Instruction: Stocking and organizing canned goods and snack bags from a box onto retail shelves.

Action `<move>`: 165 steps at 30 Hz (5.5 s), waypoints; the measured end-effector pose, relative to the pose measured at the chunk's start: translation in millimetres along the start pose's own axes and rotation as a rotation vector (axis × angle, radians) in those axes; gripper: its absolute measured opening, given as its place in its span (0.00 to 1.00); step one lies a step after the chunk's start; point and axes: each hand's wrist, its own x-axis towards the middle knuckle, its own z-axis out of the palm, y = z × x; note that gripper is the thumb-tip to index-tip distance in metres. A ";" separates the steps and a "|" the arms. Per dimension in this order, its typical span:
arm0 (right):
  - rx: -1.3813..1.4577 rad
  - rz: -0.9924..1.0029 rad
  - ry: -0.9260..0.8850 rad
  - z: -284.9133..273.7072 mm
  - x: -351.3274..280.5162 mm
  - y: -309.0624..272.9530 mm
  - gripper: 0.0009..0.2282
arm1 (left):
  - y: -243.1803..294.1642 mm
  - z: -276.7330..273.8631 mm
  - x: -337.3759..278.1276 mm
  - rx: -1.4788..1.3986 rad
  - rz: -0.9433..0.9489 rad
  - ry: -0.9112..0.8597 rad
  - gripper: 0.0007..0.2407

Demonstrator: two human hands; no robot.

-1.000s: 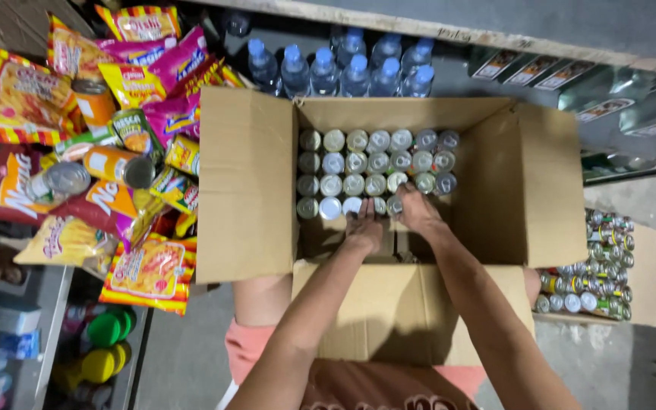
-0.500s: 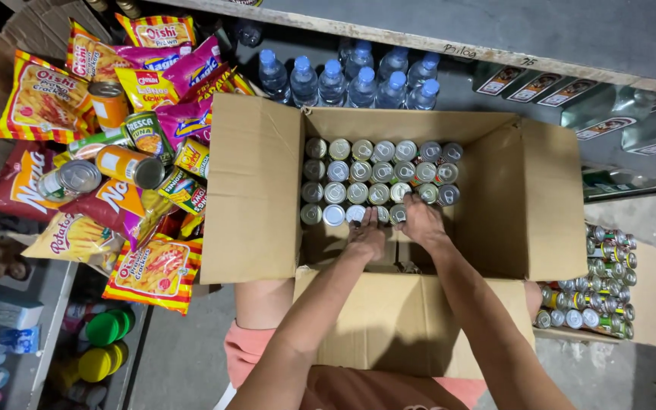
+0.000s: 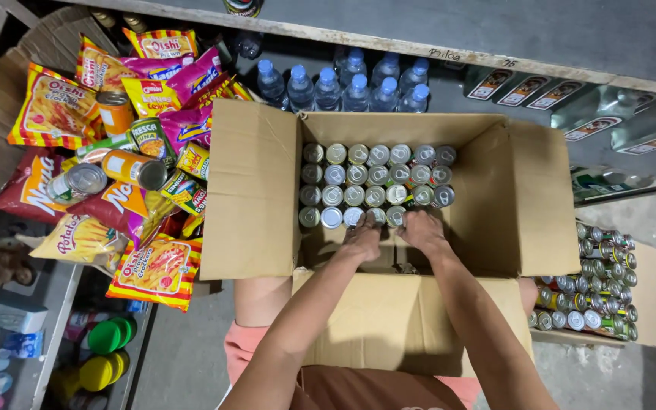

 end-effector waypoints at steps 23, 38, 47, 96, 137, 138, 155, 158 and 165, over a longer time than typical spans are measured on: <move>0.866 -0.433 0.316 -119.9 8.2 -168.6 0.11 | -95.8 -156.8 -97.6 -0.472 0.307 0.719 0.17; 0.885 -0.687 0.595 -229.1 59.9 -246.4 0.10 | -101.6 -259.4 -114.1 -0.613 0.538 1.421 0.20; 0.834 -0.720 0.724 -283.7 76.9 -282.0 0.11 | -110.6 -314.7 -103.2 -0.536 0.593 1.596 0.27; 1.036 -0.527 0.791 -211.1 73.2 -225.9 0.29 | -66.9 -269.8 -86.3 -0.748 0.506 1.159 0.35; 0.639 -0.270 0.621 -80.0 -83.1 -58.1 0.33 | -32.5 -6.9 63.5 -0.763 0.352 0.657 0.20; 0.548 -0.209 0.616 -87.3 -84.0 -51.5 0.31 | -32.2 1.2 78.2 -0.742 0.400 0.660 0.18; 0.464 -0.024 0.333 -63.4 -23.0 37.9 0.22 | 37.6 4.6 25.9 0.164 0.282 0.181 0.28; 0.462 0.050 0.221 -63.9 -12.3 35.6 0.25 | 32.0 8.2 40.1 0.164 0.243 0.158 0.21; 0.390 0.165 0.049 -40.8 8.4 37.3 0.31 | 21.0 22.8 54.2 0.237 0.277 0.171 0.19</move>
